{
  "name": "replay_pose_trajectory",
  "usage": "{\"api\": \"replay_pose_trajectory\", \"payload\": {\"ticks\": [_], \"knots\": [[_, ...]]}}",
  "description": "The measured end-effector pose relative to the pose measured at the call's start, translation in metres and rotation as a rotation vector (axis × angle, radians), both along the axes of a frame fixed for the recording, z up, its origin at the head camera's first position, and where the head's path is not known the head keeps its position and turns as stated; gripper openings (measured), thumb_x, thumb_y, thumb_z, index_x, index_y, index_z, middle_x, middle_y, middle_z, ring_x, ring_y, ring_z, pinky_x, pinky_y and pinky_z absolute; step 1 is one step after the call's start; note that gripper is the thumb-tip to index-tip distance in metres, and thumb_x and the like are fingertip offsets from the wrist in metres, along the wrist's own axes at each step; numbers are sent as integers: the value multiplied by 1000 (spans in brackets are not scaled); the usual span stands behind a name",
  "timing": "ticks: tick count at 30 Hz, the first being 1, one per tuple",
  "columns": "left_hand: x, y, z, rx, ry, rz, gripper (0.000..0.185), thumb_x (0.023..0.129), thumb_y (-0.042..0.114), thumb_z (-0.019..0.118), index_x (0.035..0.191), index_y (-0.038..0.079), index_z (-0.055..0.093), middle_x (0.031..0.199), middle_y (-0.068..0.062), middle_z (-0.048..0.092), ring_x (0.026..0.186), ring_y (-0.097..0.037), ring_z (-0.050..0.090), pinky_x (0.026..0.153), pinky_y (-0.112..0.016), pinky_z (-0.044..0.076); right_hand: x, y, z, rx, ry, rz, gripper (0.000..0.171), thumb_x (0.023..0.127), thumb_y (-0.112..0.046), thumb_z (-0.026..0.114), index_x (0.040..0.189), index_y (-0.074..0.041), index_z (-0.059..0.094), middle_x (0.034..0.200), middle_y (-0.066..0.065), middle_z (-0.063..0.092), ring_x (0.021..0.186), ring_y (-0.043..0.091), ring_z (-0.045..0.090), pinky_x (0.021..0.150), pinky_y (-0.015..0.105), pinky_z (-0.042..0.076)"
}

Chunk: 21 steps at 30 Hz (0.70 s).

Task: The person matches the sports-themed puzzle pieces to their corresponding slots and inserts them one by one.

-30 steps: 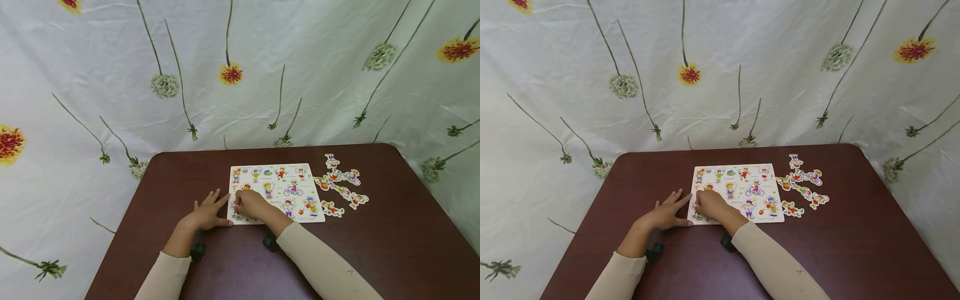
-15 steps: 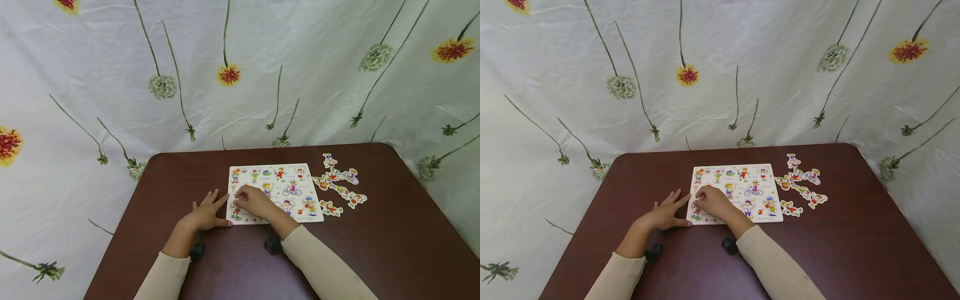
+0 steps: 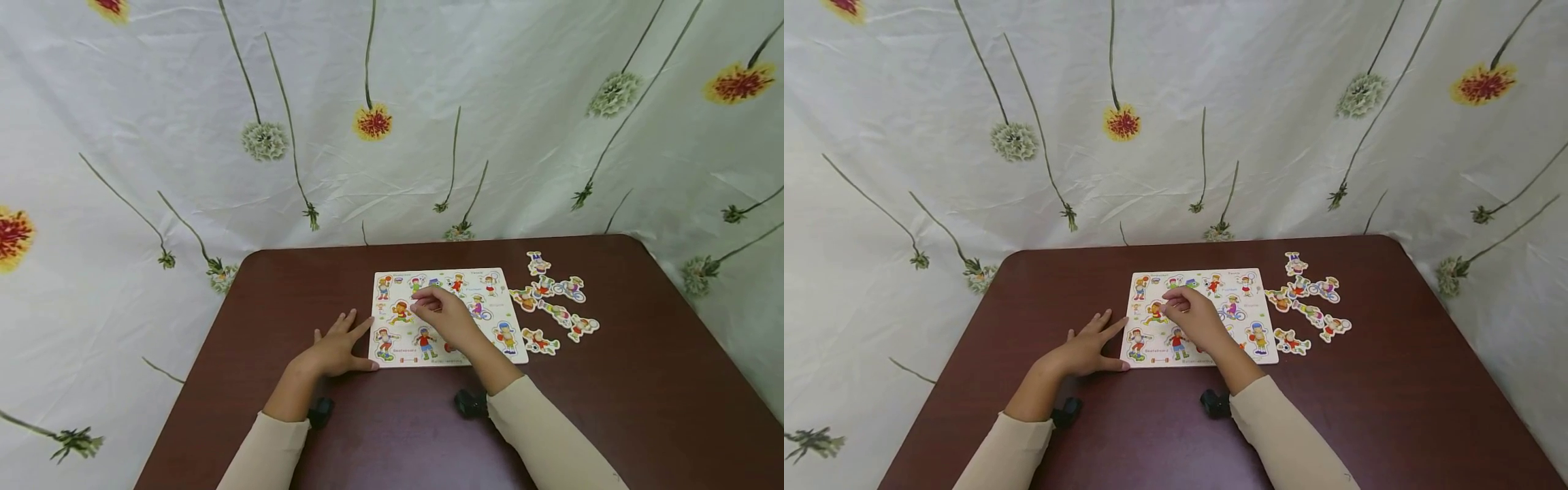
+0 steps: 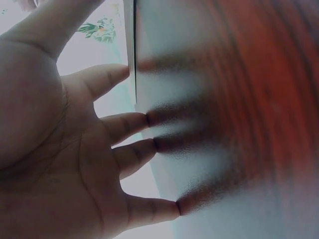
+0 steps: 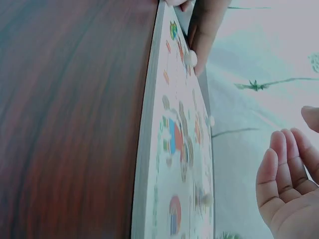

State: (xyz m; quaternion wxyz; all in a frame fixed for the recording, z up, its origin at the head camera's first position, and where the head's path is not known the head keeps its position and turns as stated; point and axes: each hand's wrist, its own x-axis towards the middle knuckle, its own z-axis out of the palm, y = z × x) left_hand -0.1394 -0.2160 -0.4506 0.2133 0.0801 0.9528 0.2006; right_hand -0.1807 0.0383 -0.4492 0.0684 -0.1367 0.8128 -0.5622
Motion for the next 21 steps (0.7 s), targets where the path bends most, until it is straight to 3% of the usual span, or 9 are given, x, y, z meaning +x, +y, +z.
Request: {"api": "replay_pose_trajectory", "payload": {"ticks": [12,21], "knots": [[0,-2,-2,9,-6,3,96,85,50,78,162,26,26,171,-16,7,159,-40,4,115,-79,2,-4,46,-2,-25,5,-83,32,98,-26,68,124,-7,67,114,12,68,102,22,64,91,31,51],[0,-2,-1,12,-11,-1,95,86,49,78,162,26,26,171,-17,7,159,-40,4,114,-79,2,-4,86,3,28,-4,-153,32,99,-19,66,124,0,66,111,16,68,95,18,64,80,21,52]]}}
